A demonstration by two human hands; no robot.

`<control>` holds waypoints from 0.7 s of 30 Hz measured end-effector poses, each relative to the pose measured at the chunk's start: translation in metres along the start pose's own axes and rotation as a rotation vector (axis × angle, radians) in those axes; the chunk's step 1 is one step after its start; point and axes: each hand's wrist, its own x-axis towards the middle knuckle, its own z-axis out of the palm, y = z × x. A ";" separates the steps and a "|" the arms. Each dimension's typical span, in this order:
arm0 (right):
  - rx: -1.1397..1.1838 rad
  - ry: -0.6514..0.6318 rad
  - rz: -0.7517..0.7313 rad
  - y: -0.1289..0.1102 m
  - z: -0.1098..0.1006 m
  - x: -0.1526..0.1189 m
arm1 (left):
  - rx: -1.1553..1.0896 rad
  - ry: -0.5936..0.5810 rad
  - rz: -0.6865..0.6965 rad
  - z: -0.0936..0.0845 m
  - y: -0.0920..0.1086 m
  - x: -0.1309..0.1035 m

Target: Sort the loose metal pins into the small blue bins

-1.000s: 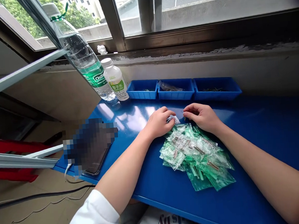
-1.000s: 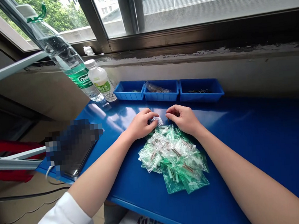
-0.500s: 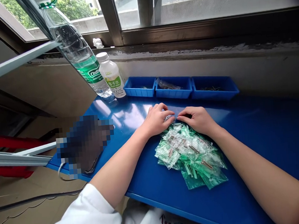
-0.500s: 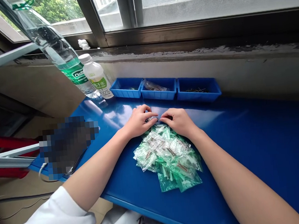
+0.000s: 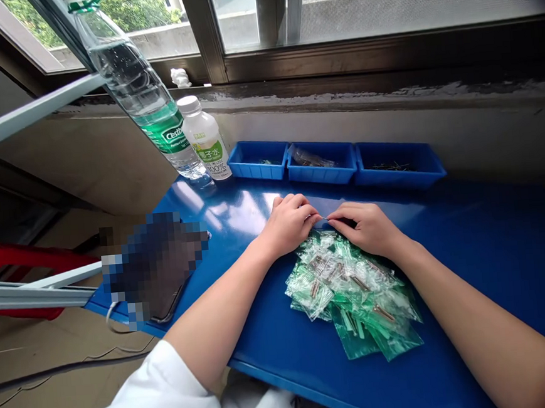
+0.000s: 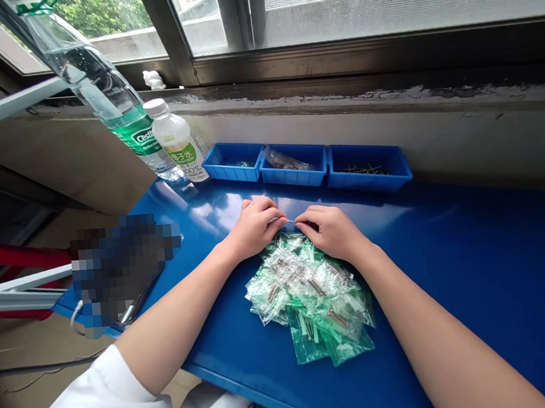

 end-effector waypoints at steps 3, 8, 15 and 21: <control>0.011 -0.019 -0.003 0.003 -0.002 0.000 | -0.022 0.008 -0.005 0.000 0.001 0.000; 0.113 0.204 0.156 0.007 -0.007 0.000 | -0.099 0.037 -0.059 -0.003 0.003 -0.001; 0.525 1.001 0.561 0.037 -0.030 0.007 | -0.142 0.029 -0.095 -0.002 0.002 -0.002; 0.626 1.079 0.773 0.043 -0.043 0.010 | -0.127 -0.004 -0.085 0.000 0.000 -0.002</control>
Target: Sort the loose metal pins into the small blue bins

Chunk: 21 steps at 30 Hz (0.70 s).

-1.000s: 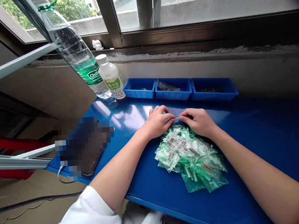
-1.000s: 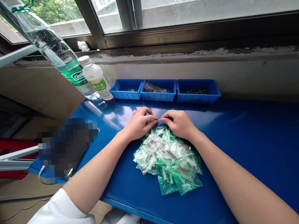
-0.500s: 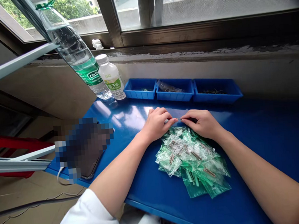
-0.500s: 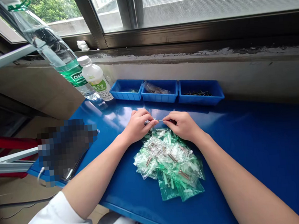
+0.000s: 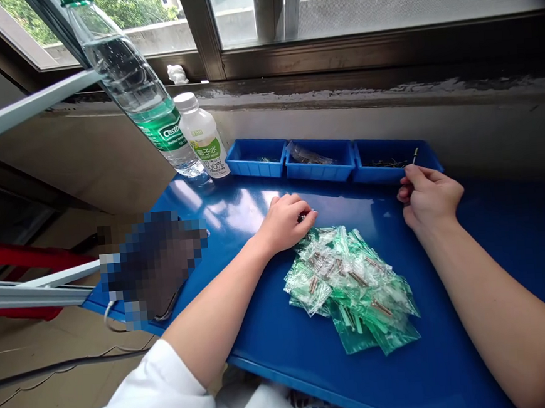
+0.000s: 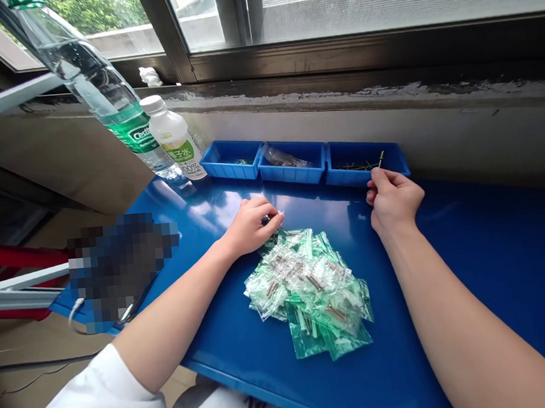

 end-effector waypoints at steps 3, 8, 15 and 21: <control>-0.011 -0.010 0.030 -0.002 0.001 -0.001 | -0.003 -0.005 -0.008 0.000 0.000 0.001; 0.037 -0.027 0.044 -0.003 0.001 -0.003 | -0.006 -0.006 -0.012 0.000 -0.001 0.000; 0.109 -0.053 0.034 -0.001 -0.002 -0.004 | -0.018 -0.020 -0.012 0.000 0.000 -0.001; 0.093 -0.075 0.032 0.000 -0.003 -0.002 | -0.018 -0.010 -0.010 0.000 0.000 -0.001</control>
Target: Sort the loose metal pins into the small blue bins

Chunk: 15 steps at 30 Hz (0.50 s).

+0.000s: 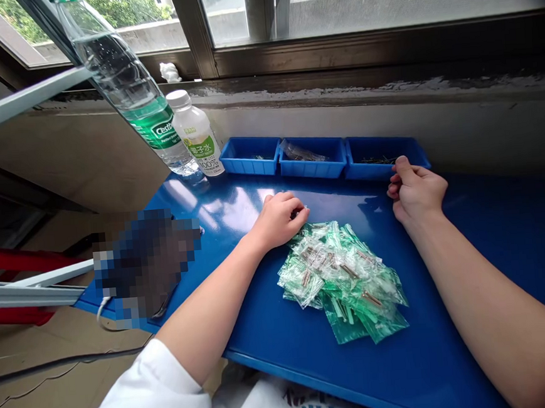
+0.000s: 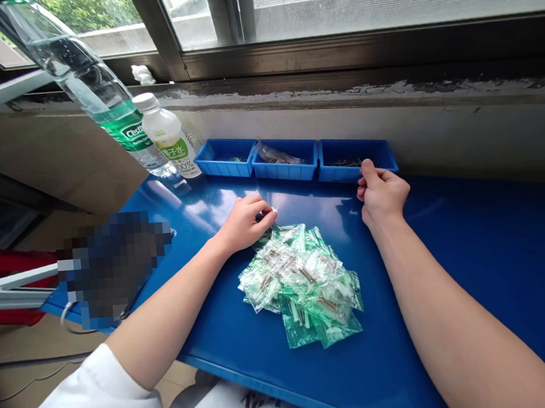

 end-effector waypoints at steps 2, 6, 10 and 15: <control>-0.009 -0.009 -0.007 0.002 -0.001 0.001 | -0.002 -0.001 -0.004 0.000 0.000 0.000; -0.030 -0.034 -0.028 0.006 -0.003 0.003 | -0.018 0.005 -0.011 -0.001 0.001 0.000; -0.065 -0.063 -0.063 0.008 -0.002 0.003 | -0.021 0.012 -0.026 -0.002 0.001 0.000; -0.135 -0.092 -0.130 0.014 -0.004 0.003 | -0.029 0.024 -0.021 0.000 0.000 0.001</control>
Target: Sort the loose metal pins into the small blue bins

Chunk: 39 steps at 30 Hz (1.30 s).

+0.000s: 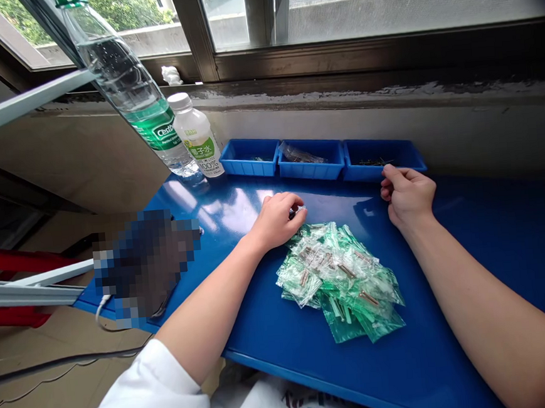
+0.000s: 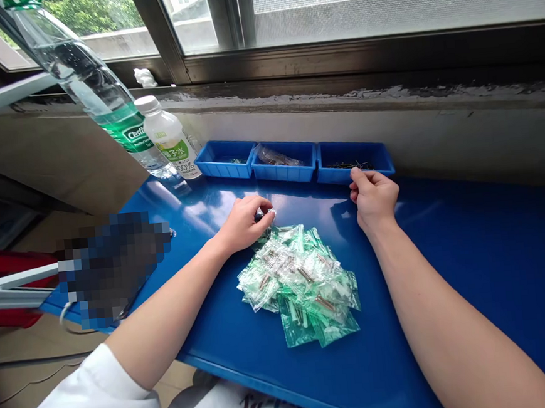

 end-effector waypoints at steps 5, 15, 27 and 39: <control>-0.288 -0.171 -0.264 0.002 0.000 -0.012 | 0.011 0.009 0.016 0.000 -0.001 0.000; -0.652 -0.693 -0.490 -0.010 0.015 -0.039 | 0.078 -0.003 0.013 -0.003 0.001 0.000; -0.612 -0.672 -0.404 -0.011 0.015 -0.035 | 0.507 0.357 -0.491 -0.093 0.021 -0.105; -0.603 -0.662 -0.411 -0.012 0.015 -0.038 | 0.774 0.309 -0.533 -0.111 -0.045 -0.204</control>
